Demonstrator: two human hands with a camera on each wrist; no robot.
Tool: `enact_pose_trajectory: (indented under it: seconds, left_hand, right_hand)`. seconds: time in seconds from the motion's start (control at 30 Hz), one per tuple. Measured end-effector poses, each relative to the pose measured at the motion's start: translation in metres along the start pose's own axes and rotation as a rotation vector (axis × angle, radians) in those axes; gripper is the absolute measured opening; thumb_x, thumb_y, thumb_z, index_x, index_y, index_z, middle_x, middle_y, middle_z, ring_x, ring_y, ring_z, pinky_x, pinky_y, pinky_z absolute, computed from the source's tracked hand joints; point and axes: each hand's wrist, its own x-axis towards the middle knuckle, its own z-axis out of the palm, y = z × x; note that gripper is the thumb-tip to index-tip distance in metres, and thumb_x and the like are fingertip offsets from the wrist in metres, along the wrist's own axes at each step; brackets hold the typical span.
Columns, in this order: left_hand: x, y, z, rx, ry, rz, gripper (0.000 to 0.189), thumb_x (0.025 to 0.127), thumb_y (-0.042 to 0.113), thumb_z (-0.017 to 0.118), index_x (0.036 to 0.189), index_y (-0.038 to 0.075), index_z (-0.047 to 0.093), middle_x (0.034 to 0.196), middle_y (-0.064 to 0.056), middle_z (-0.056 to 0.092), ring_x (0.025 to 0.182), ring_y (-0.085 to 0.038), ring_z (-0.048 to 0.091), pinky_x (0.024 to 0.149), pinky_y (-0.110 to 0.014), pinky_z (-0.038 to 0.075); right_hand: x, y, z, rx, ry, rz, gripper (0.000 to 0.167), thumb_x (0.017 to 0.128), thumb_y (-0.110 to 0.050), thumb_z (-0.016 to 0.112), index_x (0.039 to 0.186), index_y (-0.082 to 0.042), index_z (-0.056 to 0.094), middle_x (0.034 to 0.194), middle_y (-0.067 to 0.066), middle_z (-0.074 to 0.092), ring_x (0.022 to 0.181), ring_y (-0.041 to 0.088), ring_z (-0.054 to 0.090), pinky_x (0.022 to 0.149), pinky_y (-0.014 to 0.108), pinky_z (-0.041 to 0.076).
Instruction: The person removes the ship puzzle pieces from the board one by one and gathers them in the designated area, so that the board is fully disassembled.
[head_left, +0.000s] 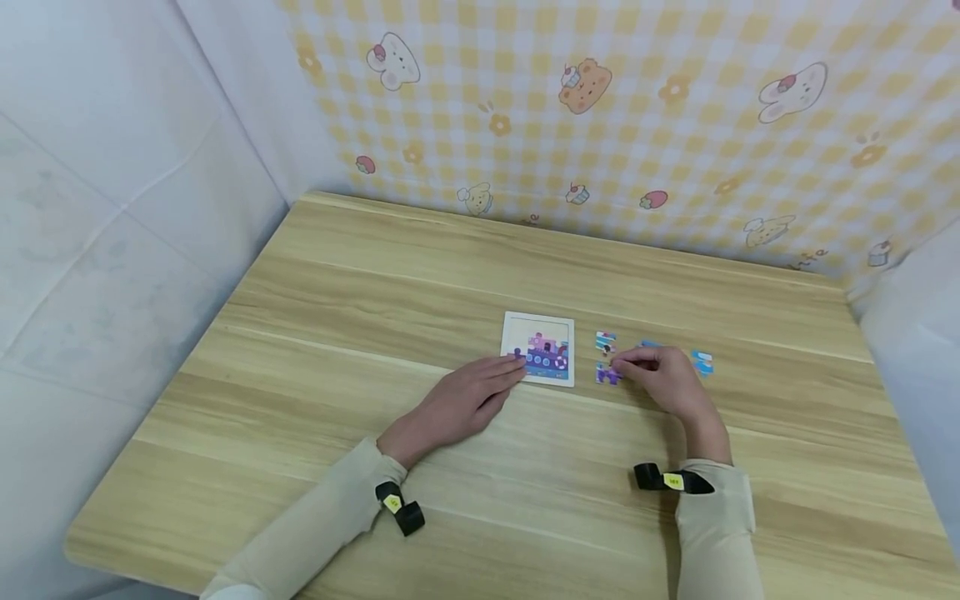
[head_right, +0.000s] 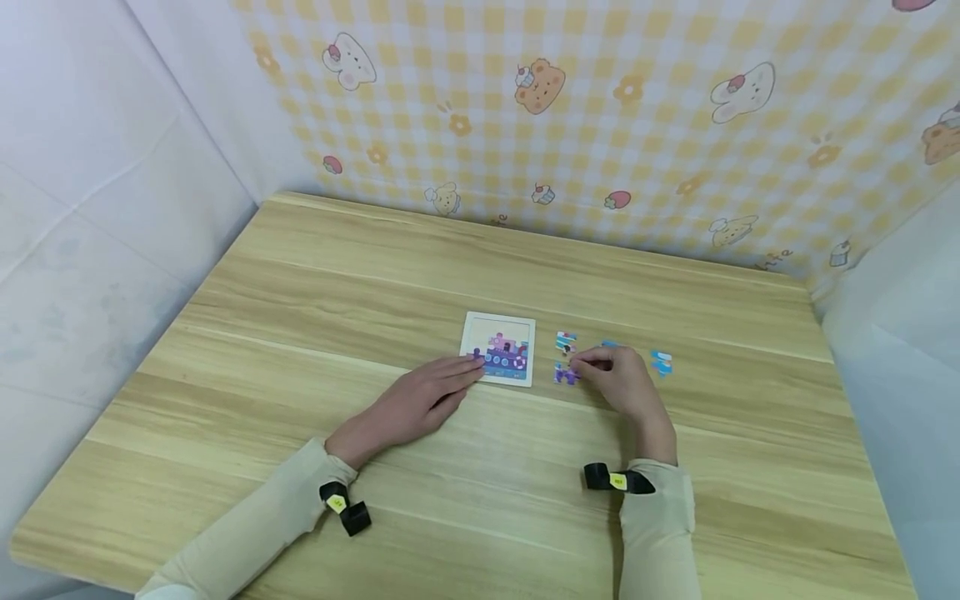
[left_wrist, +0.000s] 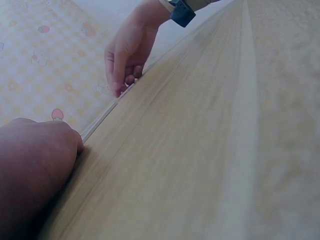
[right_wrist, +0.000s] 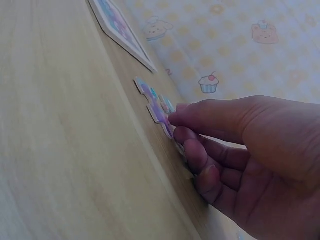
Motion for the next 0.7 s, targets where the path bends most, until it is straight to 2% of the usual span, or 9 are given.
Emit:
enact_pose_trajectory:
  seconds: [0.2, 0.33, 0.43, 0.6, 0.7]
  left_hand:
    - [-0.002, -0.001, 0.0, -0.005, 0.002, -0.004, 0.042, 0.108, 0.016, 0.052, 0.149, 0.006, 0.055, 0.157, -0.005, 0.05, 0.148, -0.022, 0.043, 0.124, -0.035, 0.031]
    - [-0.004, -0.004, -0.003, -0.005, 0.013, -0.002, 0.042, 0.108, 0.015, 0.053, 0.148, 0.005, 0.056, 0.156, -0.006, 0.051, 0.147, -0.023, 0.044, 0.124, -0.037, 0.032]
    - [-0.005, -0.004, -0.004, -0.01, 0.007, 0.014, 0.042, 0.108, 0.015, 0.052, 0.148, 0.004, 0.056, 0.155, -0.008, 0.051, 0.147, -0.024, 0.044, 0.124, -0.038, 0.032]
    - [-0.005, -0.002, -0.005, -0.02, -0.016, 0.008, 0.043, 0.109, 0.017, 0.051, 0.15, 0.005, 0.054, 0.157, -0.007, 0.05, 0.148, -0.023, 0.042, 0.125, -0.037, 0.03]
    - [-0.004, 0.0, -0.006, -0.022, -0.035, -0.007, 0.043, 0.11, 0.017, 0.05, 0.151, 0.006, 0.052, 0.158, -0.005, 0.048, 0.149, -0.021, 0.04, 0.125, -0.035, 0.027]
  right_hand:
    - [-0.001, -0.014, 0.001, 0.032, 0.036, 0.011, 0.031, 0.105, -0.028, 0.064, 0.115, -0.001, 0.077, 0.106, 0.014, 0.076, 0.089, 0.018, 0.064, 0.07, 0.023, 0.053]
    - [0.011, -0.031, 0.015, 0.097, 0.039, -0.056, 0.031, 0.105, -0.026, 0.064, 0.116, 0.001, 0.075, 0.103, 0.016, 0.074, 0.084, 0.019, 0.065, 0.068, 0.024, 0.055]
    - [0.021, -0.044, 0.027, 0.135, 0.016, -0.102, 0.029, 0.105, -0.022, 0.063, 0.115, 0.003, 0.074, 0.095, 0.018, 0.072, 0.076, 0.021, 0.062, 0.063, 0.024, 0.053]
    - [0.035, -0.065, 0.045, 0.17, -0.011, -0.123, 0.03, 0.105, -0.023, 0.063, 0.115, 0.003, 0.074, 0.086, 0.017, 0.068, 0.071, 0.023, 0.058, 0.057, 0.025, 0.049]
    - [0.042, -0.074, 0.055, 0.174, -0.017, -0.128, 0.029, 0.105, -0.021, 0.063, 0.115, 0.004, 0.074, 0.086, 0.015, 0.068, 0.073, 0.022, 0.059, 0.061, 0.024, 0.05]
